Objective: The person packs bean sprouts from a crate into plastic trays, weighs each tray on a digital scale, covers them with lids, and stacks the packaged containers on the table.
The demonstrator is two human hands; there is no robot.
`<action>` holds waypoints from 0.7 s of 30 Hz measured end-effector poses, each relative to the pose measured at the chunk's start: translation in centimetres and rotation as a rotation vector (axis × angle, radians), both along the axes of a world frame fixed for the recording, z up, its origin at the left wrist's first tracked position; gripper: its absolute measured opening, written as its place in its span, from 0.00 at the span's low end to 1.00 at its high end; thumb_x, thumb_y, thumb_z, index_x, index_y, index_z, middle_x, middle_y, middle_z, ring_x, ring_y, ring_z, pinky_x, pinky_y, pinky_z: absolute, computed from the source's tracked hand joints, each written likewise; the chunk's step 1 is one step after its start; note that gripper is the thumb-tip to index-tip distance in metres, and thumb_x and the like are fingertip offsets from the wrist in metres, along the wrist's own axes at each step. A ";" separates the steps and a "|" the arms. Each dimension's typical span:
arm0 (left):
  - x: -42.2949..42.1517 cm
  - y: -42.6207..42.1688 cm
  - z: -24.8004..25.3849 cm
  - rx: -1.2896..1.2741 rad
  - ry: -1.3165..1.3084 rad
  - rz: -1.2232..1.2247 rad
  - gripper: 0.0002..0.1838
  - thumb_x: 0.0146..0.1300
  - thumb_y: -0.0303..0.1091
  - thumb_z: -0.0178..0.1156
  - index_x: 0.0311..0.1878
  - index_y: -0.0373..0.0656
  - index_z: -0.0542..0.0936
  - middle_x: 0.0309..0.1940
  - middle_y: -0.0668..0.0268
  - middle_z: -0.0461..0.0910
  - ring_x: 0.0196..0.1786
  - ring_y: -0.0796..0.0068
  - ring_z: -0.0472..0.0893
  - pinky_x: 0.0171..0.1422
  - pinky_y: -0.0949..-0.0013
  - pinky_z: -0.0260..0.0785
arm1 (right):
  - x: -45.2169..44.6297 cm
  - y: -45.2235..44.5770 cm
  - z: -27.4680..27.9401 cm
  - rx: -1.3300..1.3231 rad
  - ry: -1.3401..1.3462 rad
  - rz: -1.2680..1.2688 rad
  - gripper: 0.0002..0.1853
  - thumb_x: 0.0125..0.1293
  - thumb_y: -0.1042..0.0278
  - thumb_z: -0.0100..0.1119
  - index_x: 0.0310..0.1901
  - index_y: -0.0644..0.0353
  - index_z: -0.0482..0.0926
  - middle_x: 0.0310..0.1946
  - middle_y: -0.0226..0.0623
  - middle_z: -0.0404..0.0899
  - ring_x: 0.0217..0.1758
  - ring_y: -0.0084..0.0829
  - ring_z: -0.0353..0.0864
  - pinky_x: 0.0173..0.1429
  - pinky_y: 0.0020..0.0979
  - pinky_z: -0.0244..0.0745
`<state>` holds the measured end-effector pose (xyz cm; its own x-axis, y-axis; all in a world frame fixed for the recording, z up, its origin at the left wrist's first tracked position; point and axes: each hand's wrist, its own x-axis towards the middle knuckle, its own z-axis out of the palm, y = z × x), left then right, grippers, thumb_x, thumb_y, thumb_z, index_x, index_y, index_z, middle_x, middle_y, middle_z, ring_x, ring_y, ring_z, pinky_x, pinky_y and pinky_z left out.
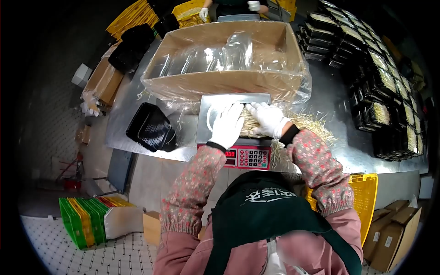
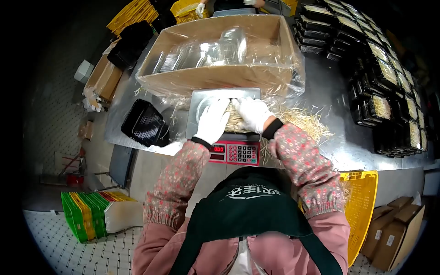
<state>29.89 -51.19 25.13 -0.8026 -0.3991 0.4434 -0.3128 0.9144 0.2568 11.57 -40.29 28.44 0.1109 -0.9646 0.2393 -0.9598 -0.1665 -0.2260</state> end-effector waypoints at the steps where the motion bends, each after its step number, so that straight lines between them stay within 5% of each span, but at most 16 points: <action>1: 0.2 0.2 -0.1 0.016 -0.039 0.036 0.25 0.69 0.39 0.55 0.67 0.41 0.72 0.66 0.57 0.72 0.70 0.54 0.67 0.74 0.51 0.57 | -0.9 0.7 0.8 0.121 -0.002 -0.028 0.39 0.51 0.60 0.73 0.63 0.65 0.69 0.45 0.47 0.79 0.50 0.48 0.79 0.51 0.44 0.77; 4: -0.3 0.8 0.1 0.058 0.040 0.069 0.23 0.69 0.38 0.55 0.65 0.42 0.74 0.64 0.59 0.74 0.69 0.55 0.69 0.72 0.52 0.61 | -2.2 2.1 0.6 0.138 -0.063 -0.034 0.33 0.54 0.66 0.69 0.62 0.66 0.71 0.40 0.49 0.80 0.46 0.48 0.81 0.49 0.44 0.77; 6: -0.5 1.0 0.0 0.020 0.051 0.098 0.23 0.69 0.37 0.55 0.65 0.42 0.74 0.65 0.58 0.74 0.69 0.55 0.69 0.68 0.52 0.64 | -2.2 2.4 0.6 0.097 -0.124 -0.127 0.12 0.58 0.67 0.62 0.44 0.60 0.84 0.34 0.48 0.83 0.41 0.51 0.83 0.46 0.46 0.78; 8: -0.4 1.1 -0.4 -0.001 0.029 0.127 0.23 0.69 0.37 0.54 0.66 0.41 0.73 0.65 0.57 0.73 0.69 0.54 0.68 0.68 0.52 0.64 | -3.3 2.7 0.7 0.037 -0.242 -0.186 0.06 0.58 0.66 0.61 0.33 0.57 0.85 0.28 0.47 0.83 0.36 0.50 0.84 0.44 0.45 0.79; 12: -0.1 1.0 -1.2 0.001 -0.015 0.125 0.27 0.71 0.37 0.52 0.71 0.41 0.69 0.68 0.55 0.70 0.73 0.52 0.65 0.73 0.50 0.59 | -7.7 5.7 2.6 -0.087 -0.334 -0.186 0.06 0.58 0.68 0.62 0.34 0.58 0.86 0.27 0.45 0.84 0.33 0.44 0.85 0.41 0.39 0.80; 16: 1.0 -0.1 0.2 0.505 0.116 0.025 0.28 0.69 0.29 0.53 0.72 0.38 0.66 0.70 0.49 0.67 0.75 0.50 0.61 0.80 0.56 0.50 | -10.8 10.0 4.0 -0.079 -0.676 -0.445 0.09 0.57 0.67 0.70 0.38 0.60 0.87 0.29 0.45 0.85 0.31 0.41 0.85 0.40 0.34 0.79; 17: 1.8 -0.4 0.9 0.364 0.155 0.043 0.28 0.67 0.23 0.53 0.71 0.35 0.66 0.69 0.47 0.68 0.75 0.50 0.62 0.80 0.58 0.50 | -12.3 10.6 3.0 0.076 -0.613 -0.546 0.09 0.56 0.66 0.70 0.36 0.61 0.87 0.32 0.47 0.86 0.33 0.42 0.86 0.41 0.34 0.79; 18: 2.5 -1.9 -0.6 0.499 0.273 0.029 0.28 0.66 0.22 0.53 0.71 0.34 0.67 0.67 0.47 0.70 0.73 0.50 0.65 0.80 0.59 0.51 | -13.0 11.4 2.2 0.164 -0.418 -0.568 0.09 0.54 0.66 0.70 0.35 0.59 0.87 0.33 0.46 0.86 0.35 0.42 0.86 0.43 0.37 0.81; 20: 3.1 -2.8 0.2 0.589 0.448 0.030 0.27 0.66 0.22 0.52 0.70 0.34 0.68 0.66 0.48 0.71 0.72 0.50 0.67 0.80 0.59 0.51 | -13.9 12.1 0.8 0.482 0.188 -0.587 0.08 0.54 0.65 0.68 0.34 0.58 0.87 0.35 0.44 0.86 0.39 0.44 0.86 0.45 0.40 0.81; 21: 3.2 -3.2 0.5 0.462 0.363 0.047 0.28 0.71 0.22 0.49 0.74 0.35 0.63 0.72 0.53 0.67 0.76 0.61 0.63 0.80 0.64 0.51 | -13.0 11.8 0.7 0.389 0.180 -0.617 0.11 0.53 0.64 0.68 0.39 0.56 0.86 0.39 0.45 0.84 0.45 0.45 0.84 0.51 0.41 0.81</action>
<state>33.05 -54.42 25.63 -0.6086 -0.6481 0.4578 -0.1680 0.6691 0.7239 -1.48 -28.47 29.10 -0.4720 -0.8756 -0.1025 -0.8807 0.4735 0.0106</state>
